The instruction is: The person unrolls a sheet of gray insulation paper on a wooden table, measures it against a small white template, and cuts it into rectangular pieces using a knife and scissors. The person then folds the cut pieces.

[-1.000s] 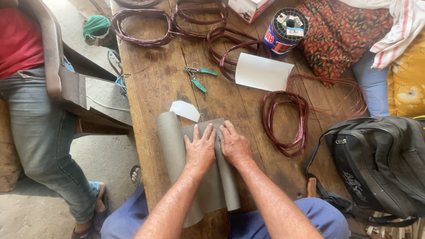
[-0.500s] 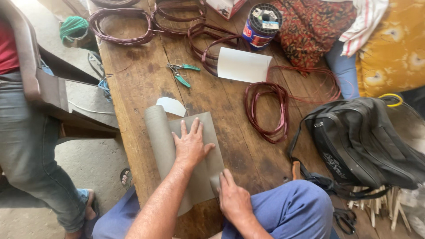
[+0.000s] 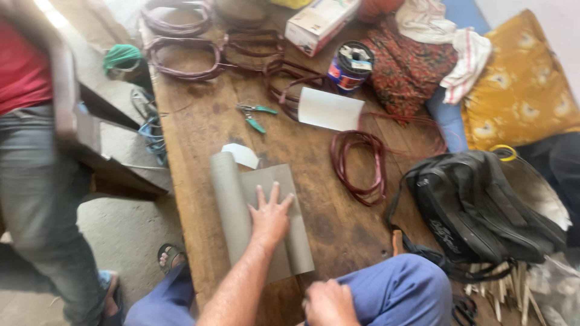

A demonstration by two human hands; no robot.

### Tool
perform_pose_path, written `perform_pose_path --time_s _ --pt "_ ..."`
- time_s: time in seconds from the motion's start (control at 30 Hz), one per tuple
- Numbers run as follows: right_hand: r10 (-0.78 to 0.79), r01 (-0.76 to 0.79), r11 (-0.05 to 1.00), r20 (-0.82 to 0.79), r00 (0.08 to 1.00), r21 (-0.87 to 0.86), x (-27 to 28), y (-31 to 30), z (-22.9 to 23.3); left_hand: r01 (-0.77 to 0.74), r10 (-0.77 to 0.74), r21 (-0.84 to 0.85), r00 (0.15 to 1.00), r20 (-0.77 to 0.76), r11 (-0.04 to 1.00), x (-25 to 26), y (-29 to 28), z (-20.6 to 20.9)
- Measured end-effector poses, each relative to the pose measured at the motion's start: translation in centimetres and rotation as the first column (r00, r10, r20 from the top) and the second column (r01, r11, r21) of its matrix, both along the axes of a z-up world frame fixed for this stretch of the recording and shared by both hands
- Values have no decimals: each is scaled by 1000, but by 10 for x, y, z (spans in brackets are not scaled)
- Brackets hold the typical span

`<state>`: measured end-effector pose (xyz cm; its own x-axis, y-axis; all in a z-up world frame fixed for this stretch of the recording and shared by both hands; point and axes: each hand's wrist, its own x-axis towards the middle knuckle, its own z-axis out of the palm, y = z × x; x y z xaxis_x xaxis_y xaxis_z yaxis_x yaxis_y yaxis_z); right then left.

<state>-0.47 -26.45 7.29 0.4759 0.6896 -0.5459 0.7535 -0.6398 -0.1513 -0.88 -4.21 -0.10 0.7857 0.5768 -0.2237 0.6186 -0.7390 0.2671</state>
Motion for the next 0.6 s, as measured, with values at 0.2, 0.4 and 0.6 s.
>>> perform_pose_path --time_s 0.2,0.4,0.6 --pt "-51 22 758 25 998 652 68 130 -18 89 -114 -209 987 -113 974 -35 -29 21" --pt "-20 -85 721 142 990 688 93 275 -62 103 -136 -277 985 -103 955 -45 -25 47" --pt "-50 -131 774 267 962 620 98 321 -88 105 -124 -249 990 -61 963 -45 -26 47"
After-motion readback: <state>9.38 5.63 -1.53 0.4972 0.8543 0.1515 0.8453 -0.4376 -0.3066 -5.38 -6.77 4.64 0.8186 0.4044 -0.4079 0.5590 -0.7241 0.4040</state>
